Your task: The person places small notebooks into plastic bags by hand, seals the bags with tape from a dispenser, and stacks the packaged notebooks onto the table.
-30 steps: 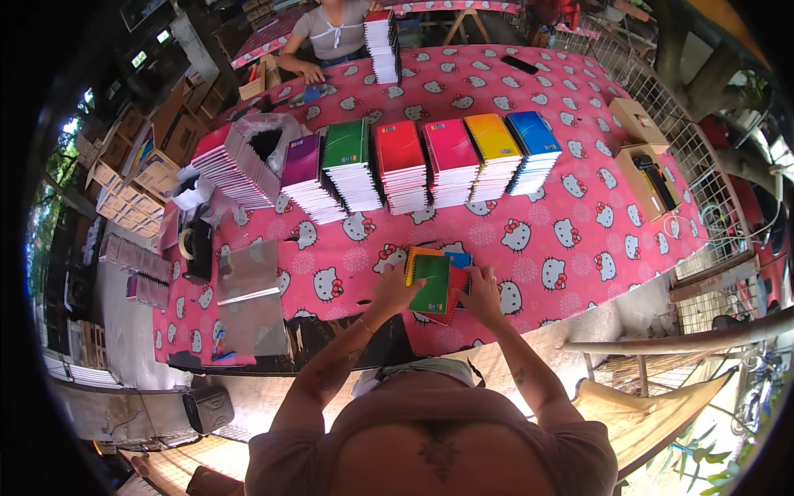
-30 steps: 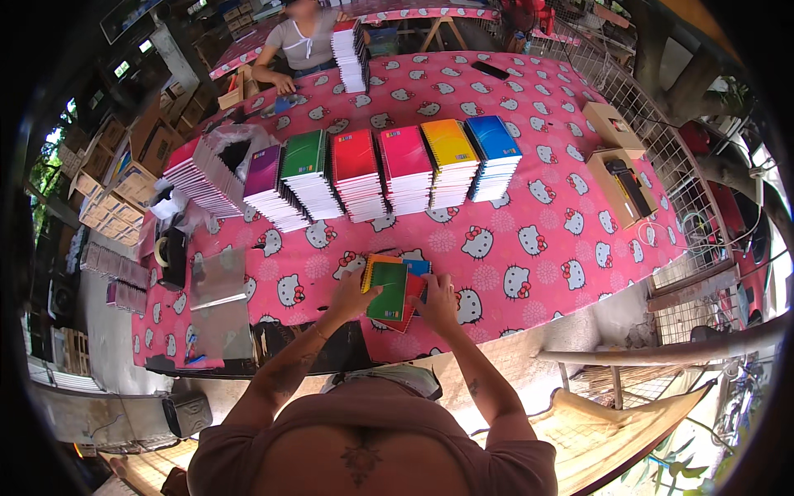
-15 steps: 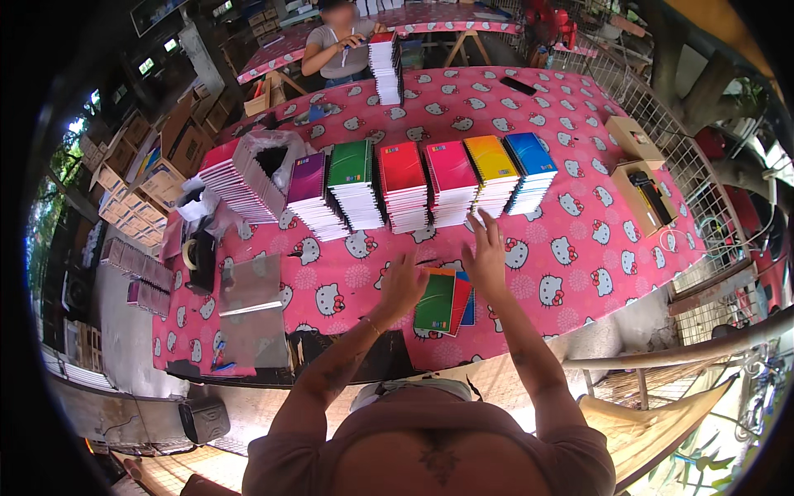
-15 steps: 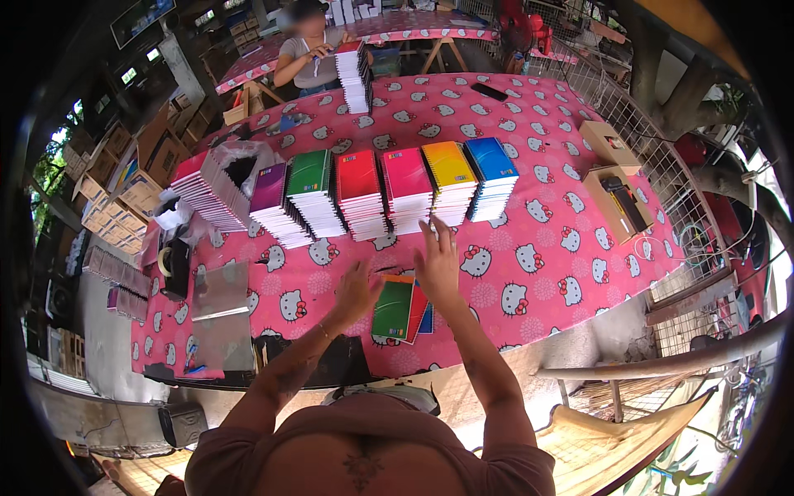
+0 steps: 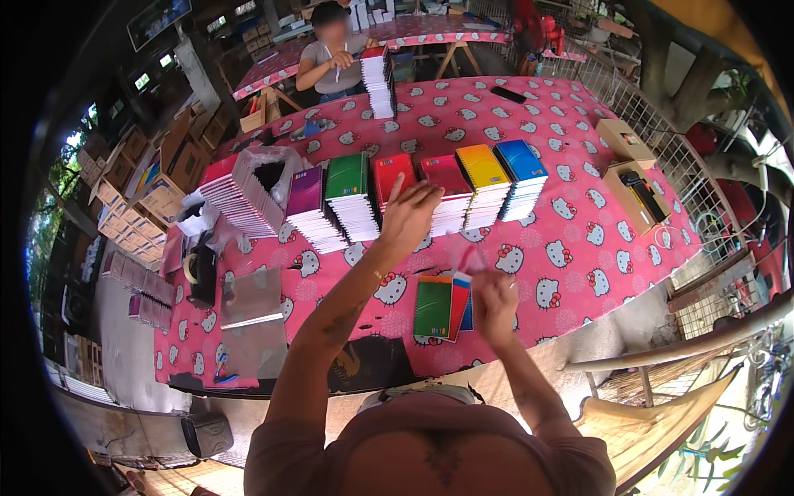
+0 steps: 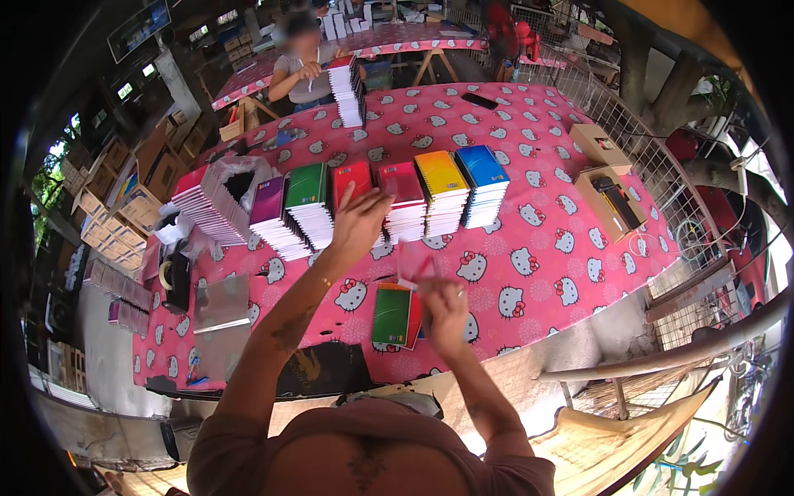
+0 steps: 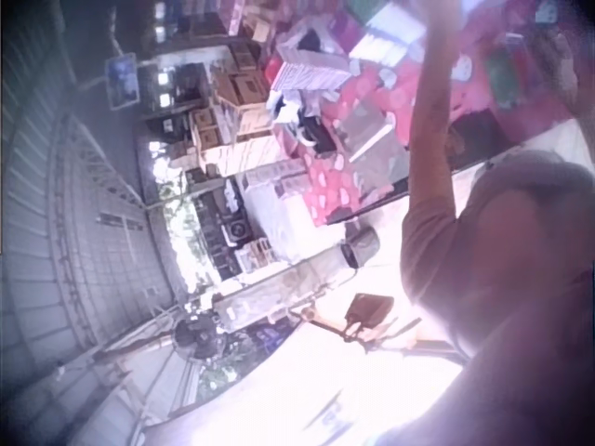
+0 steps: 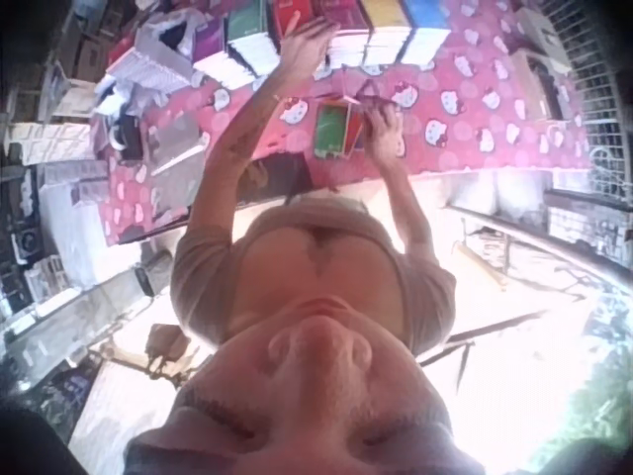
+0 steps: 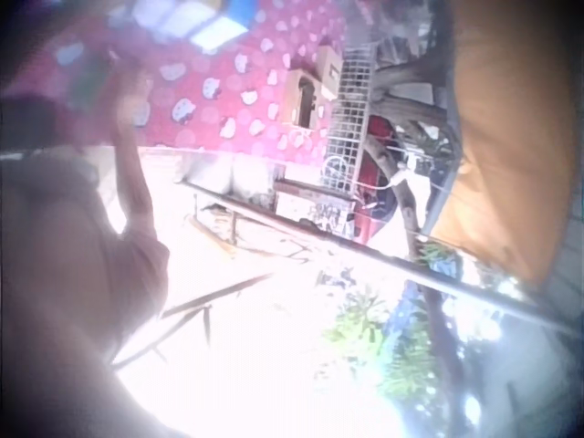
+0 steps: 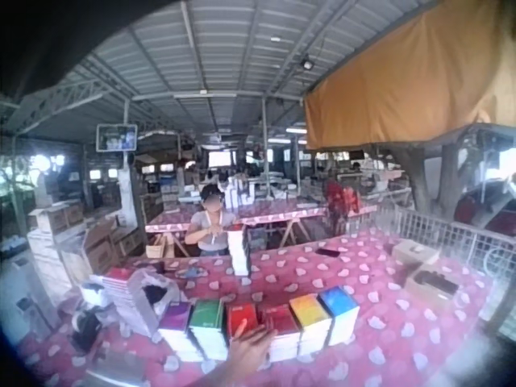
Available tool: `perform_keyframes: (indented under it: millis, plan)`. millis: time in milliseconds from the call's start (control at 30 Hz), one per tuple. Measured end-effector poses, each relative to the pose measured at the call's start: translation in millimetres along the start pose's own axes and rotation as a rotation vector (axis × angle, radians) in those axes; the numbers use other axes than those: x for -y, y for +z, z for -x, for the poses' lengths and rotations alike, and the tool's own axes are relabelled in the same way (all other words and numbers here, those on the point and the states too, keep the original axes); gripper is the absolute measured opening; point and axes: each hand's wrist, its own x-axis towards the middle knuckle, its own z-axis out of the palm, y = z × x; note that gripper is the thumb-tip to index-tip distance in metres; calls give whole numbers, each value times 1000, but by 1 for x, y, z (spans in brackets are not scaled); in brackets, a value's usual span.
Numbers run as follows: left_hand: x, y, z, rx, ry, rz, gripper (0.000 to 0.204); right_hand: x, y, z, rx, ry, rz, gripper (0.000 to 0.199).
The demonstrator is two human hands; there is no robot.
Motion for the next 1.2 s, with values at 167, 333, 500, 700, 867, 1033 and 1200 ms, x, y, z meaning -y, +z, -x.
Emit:
perform_keyframes:
  millis: [167, 333, 500, 700, 867, 1033, 1200]
  plan:
    - [-64, -69, 71, -50, 15, 236, 24, -7, 34, 107, 339, 86, -269, 29]
    - [-93, -45, 187, 293, -34, 331, 22, -33, 35, -8, 79, 372, -311, 43]
    - [-20, -22, 48, -110, -97, -17, 41, -93, 69, -118, 72, -92, 512, 65]
    - [44, -46, 37, -61, -157, -25, 26, -84, 46, -120, -107, 95, 47, 27]
    - [-24, -135, -1, -43, -271, 110, 17, -85, 47, -3, -31, 447, -691, 26]
    - [-93, -12, 62, 755, -394, 146, 42, -85, 87, 79, 384, 548, -711, 31]
    - [-34, 2, 77, 372, -482, 288, 37, -85, 56, 69, 97, 612, -540, 31]
